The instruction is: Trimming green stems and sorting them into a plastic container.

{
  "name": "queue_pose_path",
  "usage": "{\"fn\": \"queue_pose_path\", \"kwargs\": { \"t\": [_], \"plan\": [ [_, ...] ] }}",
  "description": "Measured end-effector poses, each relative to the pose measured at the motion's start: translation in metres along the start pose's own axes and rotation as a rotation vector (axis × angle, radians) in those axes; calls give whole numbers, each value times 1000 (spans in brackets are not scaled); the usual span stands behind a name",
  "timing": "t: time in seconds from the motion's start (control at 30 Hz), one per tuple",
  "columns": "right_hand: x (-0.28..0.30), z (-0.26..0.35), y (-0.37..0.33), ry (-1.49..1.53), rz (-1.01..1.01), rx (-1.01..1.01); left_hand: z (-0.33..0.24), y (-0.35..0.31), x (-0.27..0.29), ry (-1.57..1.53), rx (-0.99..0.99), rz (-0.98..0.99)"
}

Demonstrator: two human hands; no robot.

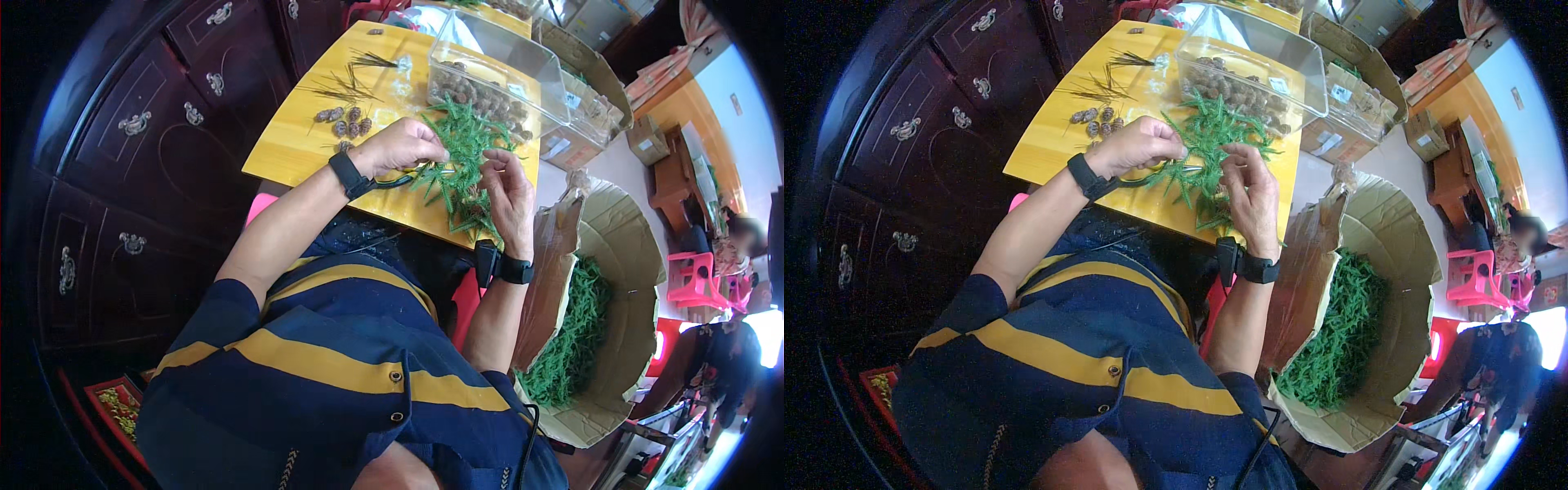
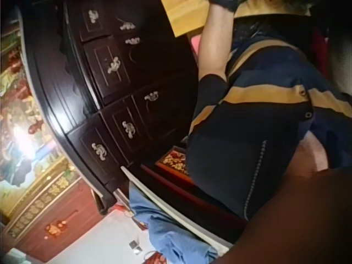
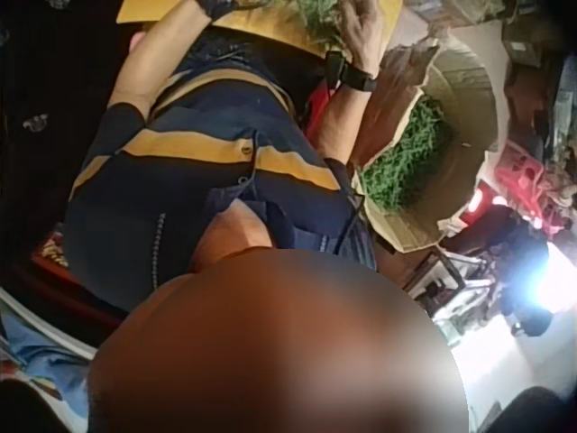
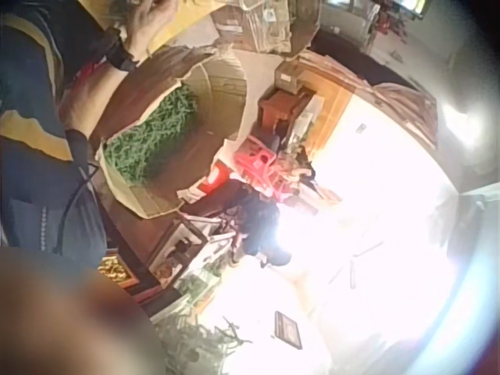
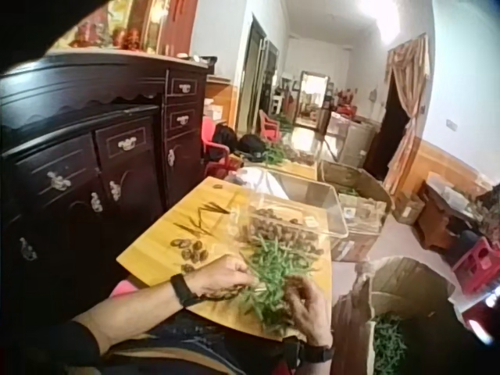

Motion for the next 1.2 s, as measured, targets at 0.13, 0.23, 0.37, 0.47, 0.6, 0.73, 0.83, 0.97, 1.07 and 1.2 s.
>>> {"fn": "queue_pose_path", "kwargs": {
  "t": [0.13,0.23,0.37,0.47,0.6,0.73,0.83,0.97,1.07,1.2],
  "plan": [
    [-1,8,0,-35,31,70,3,0,5,-14,-3,-12],
    [-11,20,-1,-131,141,173,8,2,7,-29,16,-1],
    [-13,20,-1,-176,136,156,16,3,7,-34,58,25],
    [-8,21,0,-171,59,184,21,2,8,-53,79,31],
    [-8,26,3,-124,-19,251,-16,-11,14,12,-321,-163],
    [-11,13,2,10,10,75,-69,-45,0,130,-527,-285],
    [-14,8,0,41,23,28,-96,-72,-32,885,-850,-407],
    [-19,1,0,207,45,-8,-69,-57,-22,684,-488,-314],
    [-26,0,1,375,72,-28,-55,-47,-11,356,-417,-219],
    [-38,-1,0,605,109,-71,-43,-43,-6,32,-362,-163]
  ]
}}
Point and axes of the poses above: each hand's wrist, its own y-axis towards the middle knuckle, its own x-axis out of the back of the hand, z = x × y, the point moved 9 cm from there along y, towards the middle knuckle, and after that the axes turned 5 degrees about z, right-handed, at the moved point
